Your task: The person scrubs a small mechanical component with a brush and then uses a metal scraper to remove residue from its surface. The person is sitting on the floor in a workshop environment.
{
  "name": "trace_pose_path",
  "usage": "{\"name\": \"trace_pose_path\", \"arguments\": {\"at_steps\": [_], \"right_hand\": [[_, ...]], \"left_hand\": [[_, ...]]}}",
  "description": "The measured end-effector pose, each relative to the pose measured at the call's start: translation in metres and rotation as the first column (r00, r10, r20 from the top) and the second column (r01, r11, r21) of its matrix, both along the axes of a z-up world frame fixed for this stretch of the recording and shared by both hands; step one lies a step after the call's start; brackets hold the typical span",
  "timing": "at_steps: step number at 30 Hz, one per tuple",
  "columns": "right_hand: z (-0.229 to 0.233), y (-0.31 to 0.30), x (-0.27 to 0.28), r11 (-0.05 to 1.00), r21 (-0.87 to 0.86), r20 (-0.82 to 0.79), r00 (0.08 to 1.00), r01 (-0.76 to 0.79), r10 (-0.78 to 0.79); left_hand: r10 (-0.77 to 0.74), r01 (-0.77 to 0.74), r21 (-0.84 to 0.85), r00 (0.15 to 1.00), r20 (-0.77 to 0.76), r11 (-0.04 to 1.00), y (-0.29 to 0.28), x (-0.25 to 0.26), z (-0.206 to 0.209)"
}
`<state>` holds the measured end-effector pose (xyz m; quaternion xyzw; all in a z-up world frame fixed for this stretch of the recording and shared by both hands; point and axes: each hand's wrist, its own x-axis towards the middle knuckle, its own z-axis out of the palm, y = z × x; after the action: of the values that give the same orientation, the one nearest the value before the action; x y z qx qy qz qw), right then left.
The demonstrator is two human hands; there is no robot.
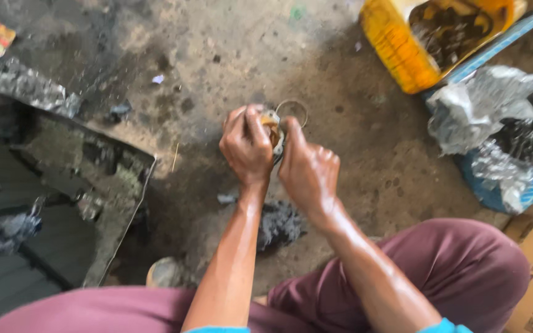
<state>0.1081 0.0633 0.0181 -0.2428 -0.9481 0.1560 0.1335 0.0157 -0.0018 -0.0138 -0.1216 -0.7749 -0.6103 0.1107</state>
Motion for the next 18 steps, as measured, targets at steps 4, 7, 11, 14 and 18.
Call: {"name": "trace_pose_path", "arguments": {"at_steps": [4,7,11,14,18], "right_hand": [[0.009,-0.011,0.009,0.996,0.090,-0.009,1.000,0.007,-0.006],[0.003,-0.007,0.008,1.000,0.016,-0.038,0.999,-0.004,0.004],[0.014,0.027,-0.012,0.985,-0.069,-0.042,0.987,-0.161,0.158],[0.029,0.044,-0.013,0.958,-0.063,0.006,0.960,-0.280,0.281],[0.029,0.048,-0.013,0.942,-0.063,-0.013,0.945,-0.328,0.328]], "left_hand": [[0.042,-0.043,0.042,0.999,0.027,0.998,0.011,-0.010,0.003],[0.067,-0.068,0.017,0.998,0.019,0.998,0.007,0.003,-0.005],[-0.045,0.029,0.096,0.985,0.168,0.995,-0.004,0.003,-0.004],[-0.103,0.102,0.019,0.985,0.136,0.995,-0.007,-0.005,0.002],[-0.160,0.118,0.174,0.954,0.253,0.978,0.000,-0.011,0.006]]}}
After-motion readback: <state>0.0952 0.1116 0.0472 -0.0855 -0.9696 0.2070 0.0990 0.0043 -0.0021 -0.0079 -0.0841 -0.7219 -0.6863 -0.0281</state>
